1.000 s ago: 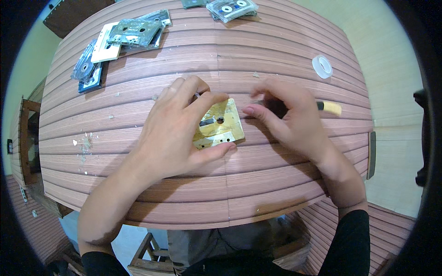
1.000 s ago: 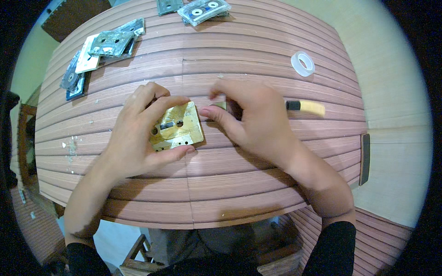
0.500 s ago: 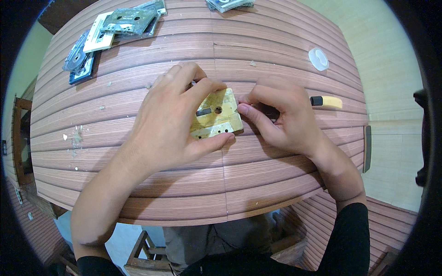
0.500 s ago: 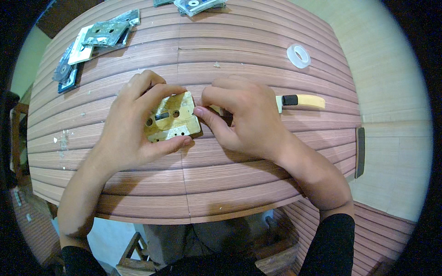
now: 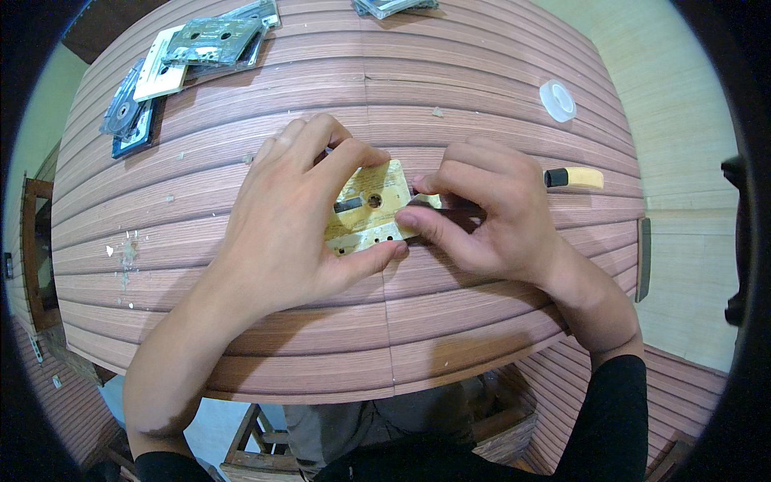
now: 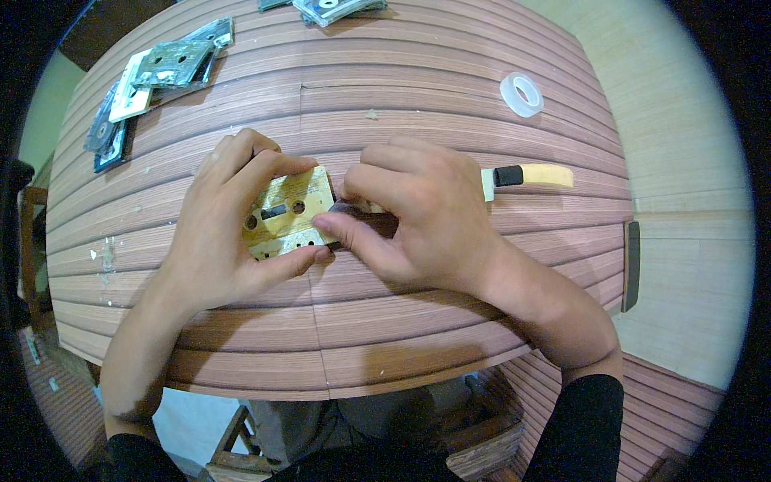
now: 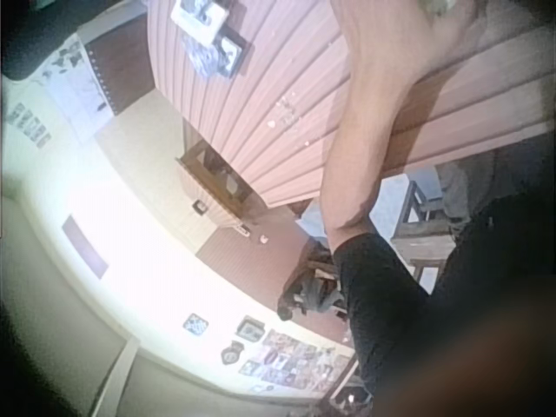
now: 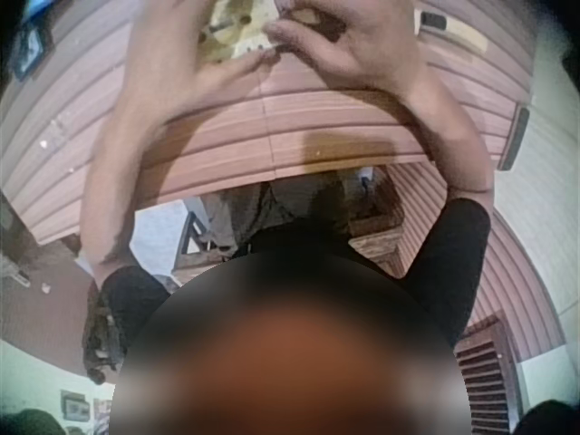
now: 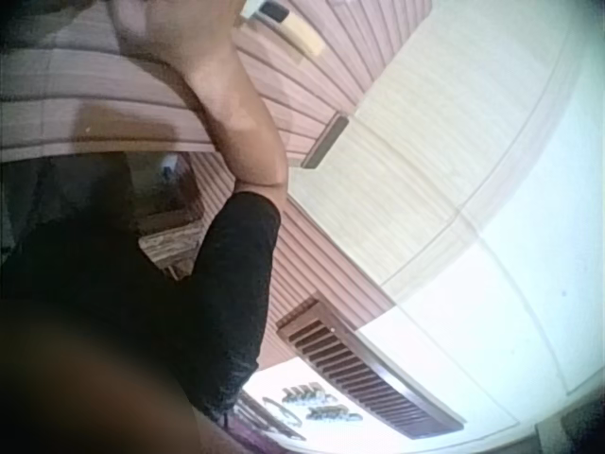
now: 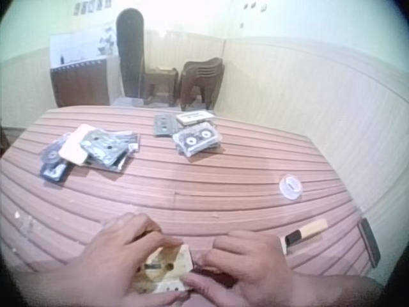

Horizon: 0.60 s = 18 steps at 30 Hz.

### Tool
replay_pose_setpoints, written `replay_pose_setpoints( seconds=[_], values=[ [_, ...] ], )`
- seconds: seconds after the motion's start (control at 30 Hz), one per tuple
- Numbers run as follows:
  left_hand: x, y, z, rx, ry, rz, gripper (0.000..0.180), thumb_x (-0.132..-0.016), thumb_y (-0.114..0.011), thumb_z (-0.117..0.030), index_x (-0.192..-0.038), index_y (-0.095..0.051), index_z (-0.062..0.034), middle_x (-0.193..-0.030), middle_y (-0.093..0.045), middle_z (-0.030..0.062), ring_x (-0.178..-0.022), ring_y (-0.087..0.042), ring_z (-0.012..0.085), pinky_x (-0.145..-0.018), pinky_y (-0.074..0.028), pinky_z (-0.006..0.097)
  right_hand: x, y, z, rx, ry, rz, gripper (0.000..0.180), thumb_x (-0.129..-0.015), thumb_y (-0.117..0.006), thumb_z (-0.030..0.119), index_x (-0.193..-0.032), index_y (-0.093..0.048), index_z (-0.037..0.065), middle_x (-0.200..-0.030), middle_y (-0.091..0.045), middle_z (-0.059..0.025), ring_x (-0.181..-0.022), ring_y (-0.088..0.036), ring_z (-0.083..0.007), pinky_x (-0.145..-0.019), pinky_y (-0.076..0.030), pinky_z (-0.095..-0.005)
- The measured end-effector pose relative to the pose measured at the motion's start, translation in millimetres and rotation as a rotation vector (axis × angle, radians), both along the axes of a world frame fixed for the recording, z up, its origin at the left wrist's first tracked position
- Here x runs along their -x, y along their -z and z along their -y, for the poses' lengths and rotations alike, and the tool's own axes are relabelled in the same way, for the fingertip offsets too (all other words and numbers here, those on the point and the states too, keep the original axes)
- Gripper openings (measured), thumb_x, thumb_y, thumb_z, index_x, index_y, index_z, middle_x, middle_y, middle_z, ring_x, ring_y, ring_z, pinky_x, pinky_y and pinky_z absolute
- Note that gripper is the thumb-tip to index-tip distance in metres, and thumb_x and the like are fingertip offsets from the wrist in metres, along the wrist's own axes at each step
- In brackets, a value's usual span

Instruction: The person uses a knife to scrape and clean the surface of a yellow cassette tape, then applies clear tape to the label area. They handle several cassette tapes on the table, moving them aside and picking up another one to continue the process.

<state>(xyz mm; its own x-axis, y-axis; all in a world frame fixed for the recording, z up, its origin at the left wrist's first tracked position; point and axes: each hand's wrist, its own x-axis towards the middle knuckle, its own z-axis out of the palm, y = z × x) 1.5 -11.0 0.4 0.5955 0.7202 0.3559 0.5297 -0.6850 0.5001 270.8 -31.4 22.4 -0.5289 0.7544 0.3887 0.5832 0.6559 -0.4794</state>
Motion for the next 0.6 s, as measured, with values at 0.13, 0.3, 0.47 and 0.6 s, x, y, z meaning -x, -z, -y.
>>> replay_pose_setpoints(
  seconds=[0.13,0.3,0.47,0.6],
  values=[
    [-0.3,-2.0,-1.3,0.005,0.005,-0.008,0.077,-0.074,-0.099,-0.042,-0.136,-0.076,-0.0032,-0.115,-0.063,0.0161,-0.107,-0.065,0.0370,-0.093,-0.053,0.048,1.9,9.7,-7.3,0.026,-0.019,-0.097,0.022,-0.092,-0.096,0.015,-0.091,-0.077,0.003,-0.076,-0.066,-0.0077,-0.063,-0.061,-0.0254,-0.057,-0.044,-0.0366],
    [0.9,-11.6,1.6,0.102,0.030,0.013,0.073,-0.076,-0.101,-0.043,-0.139,-0.081,-0.0113,-0.107,-0.058,0.0128,-0.100,-0.058,0.0322,-0.088,-0.048,0.045,-3.3,7.0,-15.4,-0.271,-0.145,0.028,0.025,-0.089,-0.098,0.018,-0.088,-0.076,0.006,-0.074,-0.065,-0.0039,-0.062,-0.059,-0.0217,-0.055,-0.042,-0.0355],
    [-0.6,-14.4,2.4,0.127,0.048,0.013,0.059,-0.077,-0.102,-0.037,-0.129,-0.086,-0.0144,-0.104,-0.055,0.0094,-0.099,-0.053,0.0291,-0.087,-0.044,0.042,-4.0,3.6,-17.7,-0.542,-0.224,0.109,0.026,-0.086,-0.099,0.025,-0.087,-0.077,0.010,-0.072,-0.060,0.0023,-0.062,-0.055,-0.0154,-0.054,-0.038,-0.0319],
    [0.3,-15.9,5.5,0.195,0.050,0.000,0.053,-0.076,-0.103,-0.032,-0.124,-0.088,-0.0138,-0.109,-0.056,0.0095,-0.106,-0.055,0.0298,-0.092,-0.046,0.043,-8.0,2.4,-16.4,-0.638,-0.271,0.161,0.027,-0.084,-0.097,0.029,-0.086,-0.077,0.013,-0.074,-0.060,0.0048,-0.065,-0.056,-0.0128,-0.055,-0.037,-0.0299]
  ],
)
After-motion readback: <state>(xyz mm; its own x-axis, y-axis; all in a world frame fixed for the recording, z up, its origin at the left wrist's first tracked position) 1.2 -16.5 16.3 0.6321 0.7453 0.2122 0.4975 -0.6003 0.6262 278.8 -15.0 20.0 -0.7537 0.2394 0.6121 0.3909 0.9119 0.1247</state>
